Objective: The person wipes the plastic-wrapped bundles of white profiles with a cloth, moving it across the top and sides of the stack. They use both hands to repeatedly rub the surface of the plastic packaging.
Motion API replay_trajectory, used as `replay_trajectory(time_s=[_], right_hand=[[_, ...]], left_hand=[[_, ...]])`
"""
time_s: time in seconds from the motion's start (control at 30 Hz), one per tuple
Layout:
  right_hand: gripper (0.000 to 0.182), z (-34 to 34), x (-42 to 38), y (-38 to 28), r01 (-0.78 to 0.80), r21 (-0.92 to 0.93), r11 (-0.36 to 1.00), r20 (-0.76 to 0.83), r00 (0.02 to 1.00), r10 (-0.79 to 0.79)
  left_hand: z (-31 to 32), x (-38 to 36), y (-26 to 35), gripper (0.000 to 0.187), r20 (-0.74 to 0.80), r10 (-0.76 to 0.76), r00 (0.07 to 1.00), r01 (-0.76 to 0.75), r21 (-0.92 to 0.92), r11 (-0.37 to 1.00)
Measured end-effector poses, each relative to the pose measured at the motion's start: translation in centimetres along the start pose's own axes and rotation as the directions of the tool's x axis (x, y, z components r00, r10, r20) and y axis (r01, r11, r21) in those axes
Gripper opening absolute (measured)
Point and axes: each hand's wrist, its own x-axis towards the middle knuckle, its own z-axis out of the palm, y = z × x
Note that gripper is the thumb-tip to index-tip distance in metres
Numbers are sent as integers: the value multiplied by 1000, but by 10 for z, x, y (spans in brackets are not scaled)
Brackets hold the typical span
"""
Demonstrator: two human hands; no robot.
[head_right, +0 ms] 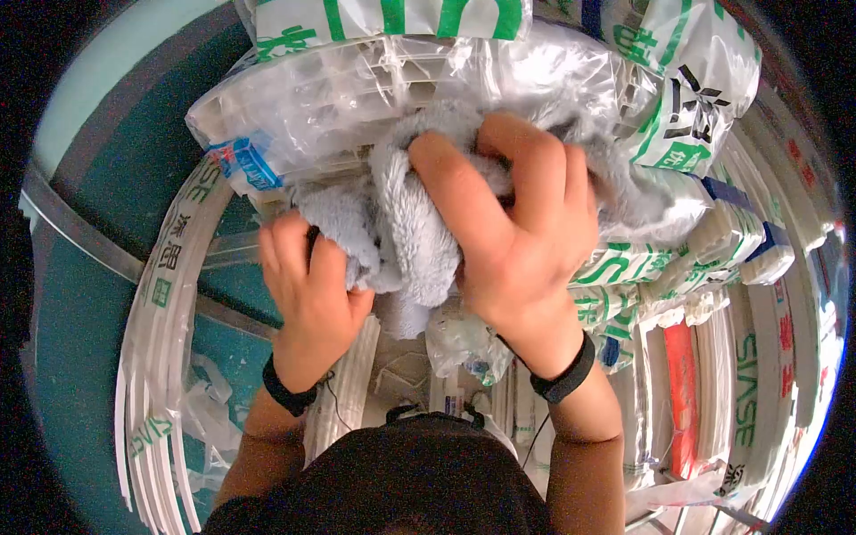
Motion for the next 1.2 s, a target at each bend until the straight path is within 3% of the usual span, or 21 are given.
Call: replay_trajectory(time_s=[0.13,0.3,0.4,0.53,0.63,0.87,0.93,1.07,1.2], right_hand=[[35,-4,-34,-13,-50,37,998,124,991,45],[39,-10,-74,-21,-254,92,963,190,954,234],[38,-17,-89,-24,-259,93,961,267,937,227],[37,-27,-105,-27,-187,67,980,385,911,147],[35,-28,-102,-28,-177,54,983,371,917,145],[36,-36,-91,-27,-280,148,949,442,877,190],[37,-44,-77,-26,-392,219,893,502,831,242],[33,-55,-26,-11,-255,228,940,276,942,189],[36,-45,43,13,2,84,996,-57,998,3]], left_hand=[[3,-15,0,40,26,-29,999,30,-39,999],[1,-30,3,38,85,-55,995,60,-49,997],[13,-54,8,35,68,-56,996,58,-26,998],[29,-92,11,28,198,-39,979,42,-10,999],[29,-105,16,30,241,-37,970,34,18,999],[2,-83,17,33,206,-77,976,112,-166,980],[-11,-68,13,31,69,-17,997,24,-103,994],[-40,-15,3,21,-145,115,983,-108,58,992],[-41,55,-22,42,-305,248,920,-216,136,967]])
